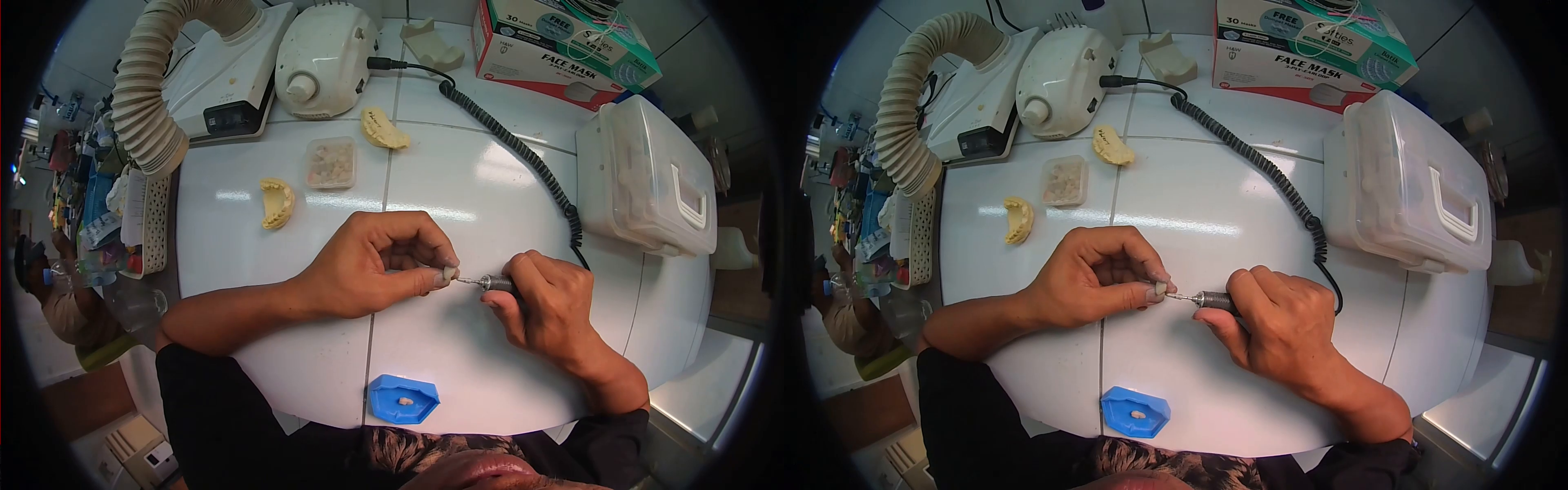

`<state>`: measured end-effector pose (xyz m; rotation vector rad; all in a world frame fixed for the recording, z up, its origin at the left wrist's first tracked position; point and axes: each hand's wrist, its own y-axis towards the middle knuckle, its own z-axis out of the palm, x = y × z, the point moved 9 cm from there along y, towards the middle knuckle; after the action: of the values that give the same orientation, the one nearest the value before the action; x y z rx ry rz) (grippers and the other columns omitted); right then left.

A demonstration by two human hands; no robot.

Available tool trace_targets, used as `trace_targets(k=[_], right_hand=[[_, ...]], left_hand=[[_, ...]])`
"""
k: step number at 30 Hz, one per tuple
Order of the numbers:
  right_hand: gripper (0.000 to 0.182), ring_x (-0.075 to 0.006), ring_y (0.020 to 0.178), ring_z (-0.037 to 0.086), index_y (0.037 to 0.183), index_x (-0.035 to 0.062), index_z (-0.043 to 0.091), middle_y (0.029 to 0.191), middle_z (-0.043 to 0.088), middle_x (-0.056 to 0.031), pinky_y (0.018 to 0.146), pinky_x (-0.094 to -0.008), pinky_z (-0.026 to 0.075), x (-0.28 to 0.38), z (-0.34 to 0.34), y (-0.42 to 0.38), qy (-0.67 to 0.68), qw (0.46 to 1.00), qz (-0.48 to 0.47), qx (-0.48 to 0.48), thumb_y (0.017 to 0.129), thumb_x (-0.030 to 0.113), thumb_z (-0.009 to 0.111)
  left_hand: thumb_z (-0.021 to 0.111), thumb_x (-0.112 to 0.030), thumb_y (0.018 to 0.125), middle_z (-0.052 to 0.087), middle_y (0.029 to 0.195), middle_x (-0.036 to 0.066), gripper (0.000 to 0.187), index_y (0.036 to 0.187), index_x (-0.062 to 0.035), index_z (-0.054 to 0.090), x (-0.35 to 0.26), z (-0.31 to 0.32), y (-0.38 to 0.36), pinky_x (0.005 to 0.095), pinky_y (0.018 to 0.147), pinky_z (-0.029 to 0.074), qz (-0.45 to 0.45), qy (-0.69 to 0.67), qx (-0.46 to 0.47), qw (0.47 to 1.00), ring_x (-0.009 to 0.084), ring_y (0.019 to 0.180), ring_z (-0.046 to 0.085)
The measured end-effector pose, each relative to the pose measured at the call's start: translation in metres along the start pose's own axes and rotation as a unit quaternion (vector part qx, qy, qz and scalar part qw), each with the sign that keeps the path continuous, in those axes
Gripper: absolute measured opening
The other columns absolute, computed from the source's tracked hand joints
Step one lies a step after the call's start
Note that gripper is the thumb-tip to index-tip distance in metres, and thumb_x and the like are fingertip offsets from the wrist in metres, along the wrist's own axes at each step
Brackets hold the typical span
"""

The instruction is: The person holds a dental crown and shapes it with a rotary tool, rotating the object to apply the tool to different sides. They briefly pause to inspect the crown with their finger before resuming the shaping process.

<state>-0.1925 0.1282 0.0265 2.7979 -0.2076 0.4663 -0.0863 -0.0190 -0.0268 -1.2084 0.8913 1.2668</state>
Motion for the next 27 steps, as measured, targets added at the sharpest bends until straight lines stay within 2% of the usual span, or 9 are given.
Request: trace_targets(k=[10,16,19,25,27], right_hand=[[0.049,-0.0265,0.049,0.055,0.079,0.0079,0.059,0.065,0.052,-0.0061,0.048,-0.0383,0.043,0.0,0.001,0.001,0.006,1.0,-0.001,-0.002,0.096,0.048,0.083],[0.05,-0.026,0.049,0.054,0.08,0.008,0.059,0.066,0.052,-0.0059,0.048,-0.0377,0.043,0.001,0.0,0.003,0.003,1.0,-0.007,-0.02,0.098,0.048,0.081],[0.049,-0.0259,0.048,0.054,0.08,0.0081,0.059,0.066,0.053,-0.0058,0.048,-0.0373,0.043,0.0,0.001,0.003,0.003,1.0,-0.003,-0.025,0.099,0.048,0.08],[0.049,-0.0259,0.049,0.055,0.082,0.0081,0.059,0.066,0.053,-0.0057,0.047,-0.0377,0.043,-0.001,0.003,0.003,-0.003,1.0,0.005,-0.007,0.1,0.049,0.079],[0.049,-0.026,0.049,0.056,0.082,0.0082,0.058,0.066,0.053,-0.0058,0.047,-0.0379,0.043,-0.001,0.003,0.004,-0.006,1.0,0.008,-0.004,0.099,0.049,0.079]], left_hand=[[0.077,0.002,0.102,0.076,0.113,0.008,0.016,0.116,-0.0008,0.07,0.0,0.001,-0.003,0.0291,0.102,0.061,-0.009,0.011,-0.004,1.0,0.0134,0.112,0.075],[0.072,0.003,0.105,0.072,0.117,0.011,0.017,0.118,0.0015,0.061,0.004,0.007,-0.008,0.0302,0.1,0.063,-0.037,-0.085,-0.02,0.995,0.0181,0.117,0.075],[0.07,0.004,0.106,0.071,0.117,0.012,0.016,0.118,0.0012,0.059,0.009,0.014,-0.01,0.0305,0.099,0.063,-0.024,-0.109,-0.017,0.994,0.0199,0.119,0.075],[0.069,0.003,0.107,0.071,0.117,0.012,0.015,0.118,0.0012,0.059,0.012,0.01,-0.01,0.0302,0.1,0.063,-0.035,-0.093,-0.037,0.994,0.0189,0.118,0.075],[0.071,0.003,0.106,0.072,0.116,0.011,0.016,0.118,0.0018,0.061,0.014,0.01,-0.011,0.0285,0.099,0.063,-0.031,-0.101,-0.043,0.993,0.0152,0.113,0.074]])
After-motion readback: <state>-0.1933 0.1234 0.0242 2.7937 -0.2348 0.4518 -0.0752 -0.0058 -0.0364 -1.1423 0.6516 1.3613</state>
